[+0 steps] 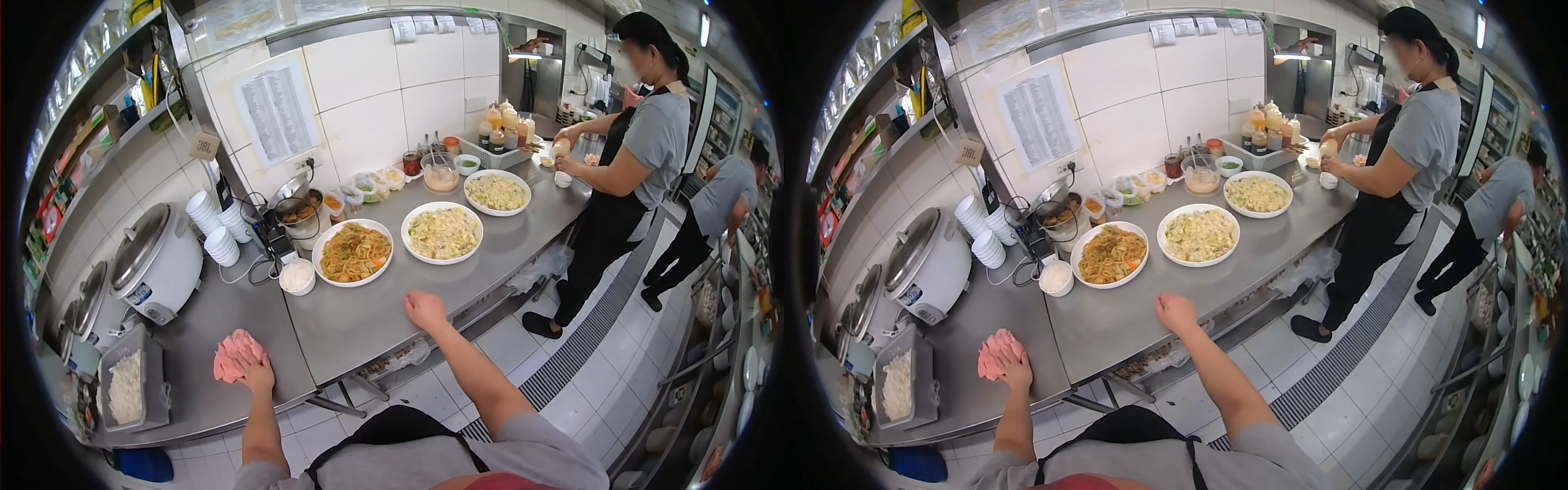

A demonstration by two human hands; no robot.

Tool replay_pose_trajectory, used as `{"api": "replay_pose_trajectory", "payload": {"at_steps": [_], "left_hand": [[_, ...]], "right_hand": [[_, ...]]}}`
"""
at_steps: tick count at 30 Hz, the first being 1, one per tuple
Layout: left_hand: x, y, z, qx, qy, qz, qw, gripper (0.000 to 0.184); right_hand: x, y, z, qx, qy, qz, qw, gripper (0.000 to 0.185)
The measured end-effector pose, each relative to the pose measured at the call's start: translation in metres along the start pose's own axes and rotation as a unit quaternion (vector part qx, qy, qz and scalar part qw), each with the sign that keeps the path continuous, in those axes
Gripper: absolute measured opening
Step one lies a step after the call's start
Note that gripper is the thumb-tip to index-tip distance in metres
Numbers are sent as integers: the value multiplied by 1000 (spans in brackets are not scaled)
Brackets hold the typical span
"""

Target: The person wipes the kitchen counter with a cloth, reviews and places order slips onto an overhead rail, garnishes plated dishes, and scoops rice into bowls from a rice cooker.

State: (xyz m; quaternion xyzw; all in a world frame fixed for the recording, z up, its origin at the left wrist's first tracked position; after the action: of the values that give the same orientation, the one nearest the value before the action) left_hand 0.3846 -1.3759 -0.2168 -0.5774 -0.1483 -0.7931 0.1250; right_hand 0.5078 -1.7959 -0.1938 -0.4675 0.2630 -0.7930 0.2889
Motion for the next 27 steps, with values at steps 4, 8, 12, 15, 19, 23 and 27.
{"api": "replay_pose_trajectory", "payload": {"at_steps": [4, 8, 12, 15, 19, 23, 27], "left_hand": [[2, 0, 3, 25, 7, 1, 1000, 63], [-8, -4, -1, 9, 45, 0, 999, 62], [-6, -4, 0, 7, 43, 13, 999, 62], [-5, -2, 0, 34, 2, 21, 999, 63], [-1, 0, -1, 32, 14, 23, 999, 62], [-3, 0, -2, 23, 39, -1, 999, 62], [-1, -2, -3, 19, 34, -3, 999, 62]], "right_hand": [[-21, 12, -1, -25, -77, -114, 990, 12], [-19, 14, -4, -38, -70, -103, 992, 12], [-19, 15, -3, -41, -73, -98, 992, 11], [-20, 16, -3, -34, -66, -84, 994, 11], [-19, 15, -4, -30, -64, -86, 994, 11], [-19, 15, -4, -15, -51, -72, 996, 11], [-17, 12, -6, -58, -80, -98, 990, 11]]}}
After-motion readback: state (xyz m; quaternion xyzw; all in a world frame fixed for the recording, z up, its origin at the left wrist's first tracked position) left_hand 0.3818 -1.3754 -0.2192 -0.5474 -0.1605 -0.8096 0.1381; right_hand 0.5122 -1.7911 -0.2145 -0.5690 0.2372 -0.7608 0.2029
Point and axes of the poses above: each hand's wrist, its own z-axis towards the middle knuckle, its own x-axis out of the back of the hand, y = z × x, the point moved 1 cm from there along z, towards the middle knuckle, and after that the axes turned 14 degrees about -x, right-handed, at the moved point
